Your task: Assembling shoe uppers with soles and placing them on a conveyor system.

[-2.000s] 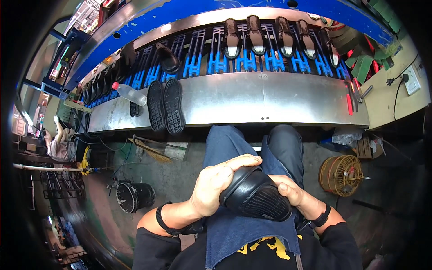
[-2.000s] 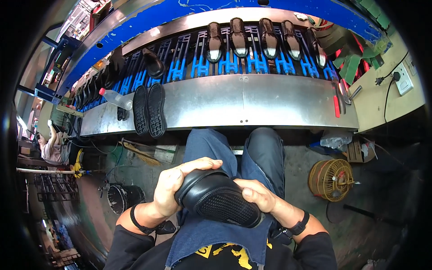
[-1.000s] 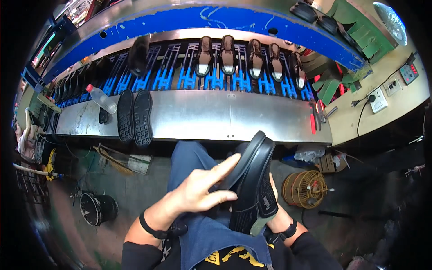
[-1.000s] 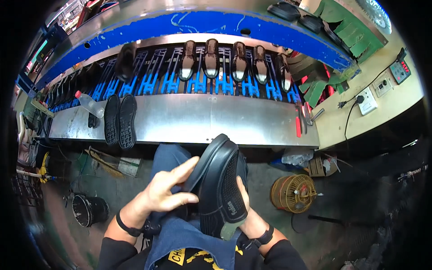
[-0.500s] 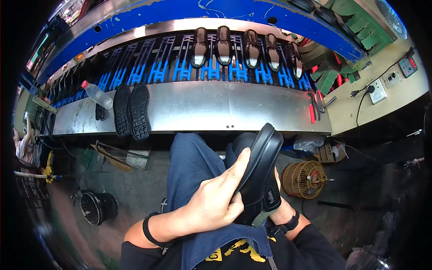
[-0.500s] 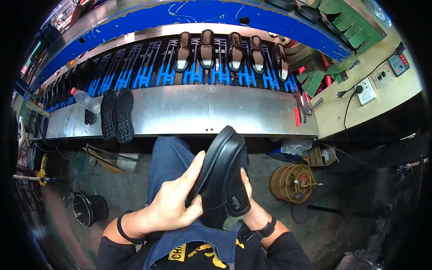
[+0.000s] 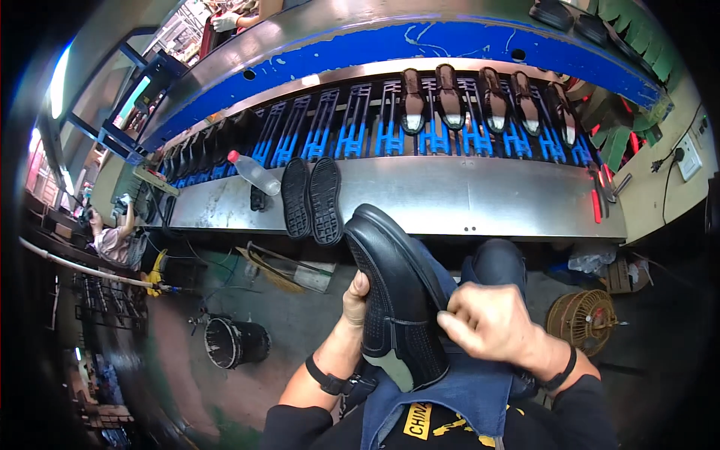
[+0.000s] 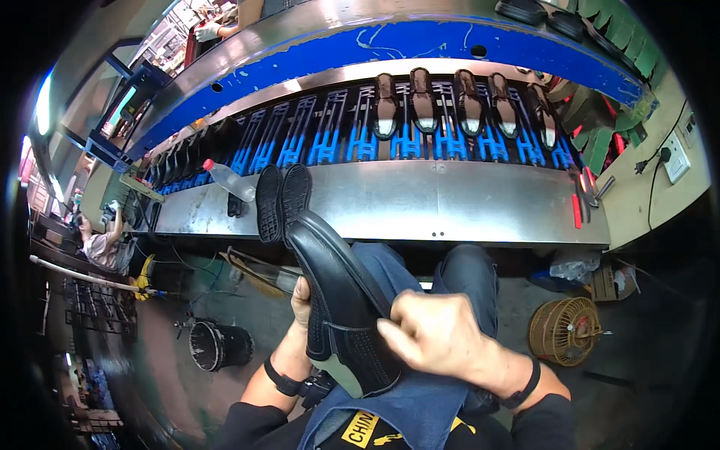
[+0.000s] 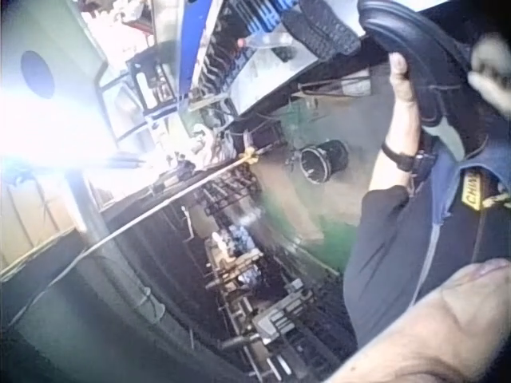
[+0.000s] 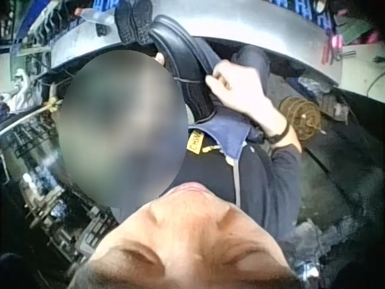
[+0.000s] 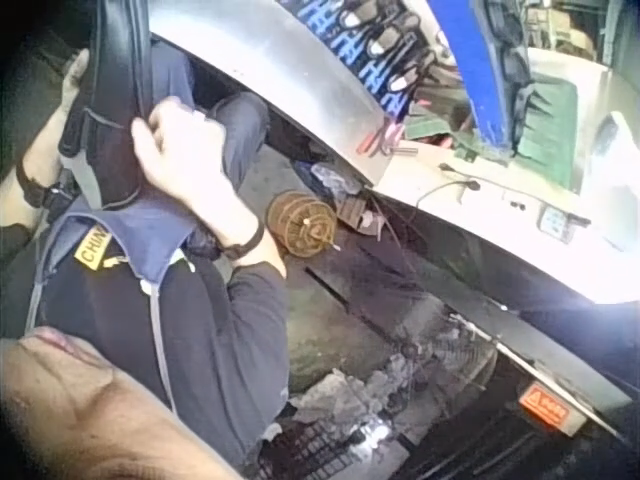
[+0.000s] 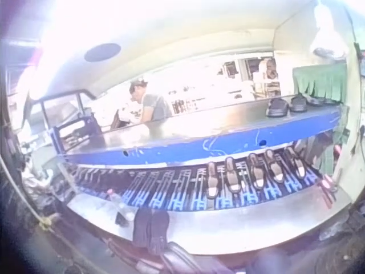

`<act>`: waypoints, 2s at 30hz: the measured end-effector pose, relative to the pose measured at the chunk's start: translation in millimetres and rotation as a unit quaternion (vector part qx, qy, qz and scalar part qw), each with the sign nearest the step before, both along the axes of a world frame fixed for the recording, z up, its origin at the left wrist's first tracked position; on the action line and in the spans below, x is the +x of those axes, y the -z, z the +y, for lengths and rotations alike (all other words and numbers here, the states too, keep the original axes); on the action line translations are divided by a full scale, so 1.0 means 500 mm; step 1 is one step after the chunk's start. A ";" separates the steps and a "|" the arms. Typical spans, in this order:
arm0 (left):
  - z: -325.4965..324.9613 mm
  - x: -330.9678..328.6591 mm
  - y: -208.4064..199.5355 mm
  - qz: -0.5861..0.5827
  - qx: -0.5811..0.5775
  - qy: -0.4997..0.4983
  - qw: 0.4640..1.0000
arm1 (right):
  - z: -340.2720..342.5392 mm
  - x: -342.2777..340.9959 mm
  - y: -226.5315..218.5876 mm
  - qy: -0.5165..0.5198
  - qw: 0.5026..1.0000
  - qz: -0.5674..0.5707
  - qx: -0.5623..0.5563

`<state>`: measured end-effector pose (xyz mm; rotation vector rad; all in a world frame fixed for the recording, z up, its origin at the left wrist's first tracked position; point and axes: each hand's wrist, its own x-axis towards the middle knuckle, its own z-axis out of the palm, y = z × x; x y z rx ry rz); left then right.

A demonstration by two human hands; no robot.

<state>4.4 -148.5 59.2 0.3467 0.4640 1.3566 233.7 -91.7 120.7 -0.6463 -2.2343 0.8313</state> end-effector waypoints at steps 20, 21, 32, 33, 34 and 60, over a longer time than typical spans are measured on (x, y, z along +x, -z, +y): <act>-0.002 0.085 0.031 0.140 0.028 0.023 0.990 | 0.052 -0.042 -0.046 -0.073 0.990 -0.081 0.086; -0.010 0.082 0.054 0.144 0.028 0.020 0.989 | 0.039 -0.045 -0.030 -0.030 0.988 -0.090 0.120; 0.081 0.068 0.043 0.059 -0.169 0.032 0.983 | -0.079 0.066 0.124 -0.007 0.984 -0.063 0.164; 0.096 0.060 0.051 0.060 -0.163 0.042 0.984 | -0.042 0.057 0.117 -0.062 0.973 -0.005 0.224; 0.093 0.077 0.017 0.108 -0.204 -0.015 0.973 | -0.020 0.047 0.101 -0.129 0.963 0.034 0.234; 0.048 0.078 0.064 0.631 0.521 0.187 0.544 | 0.079 0.102 0.174 -0.284 0.951 -0.121 0.004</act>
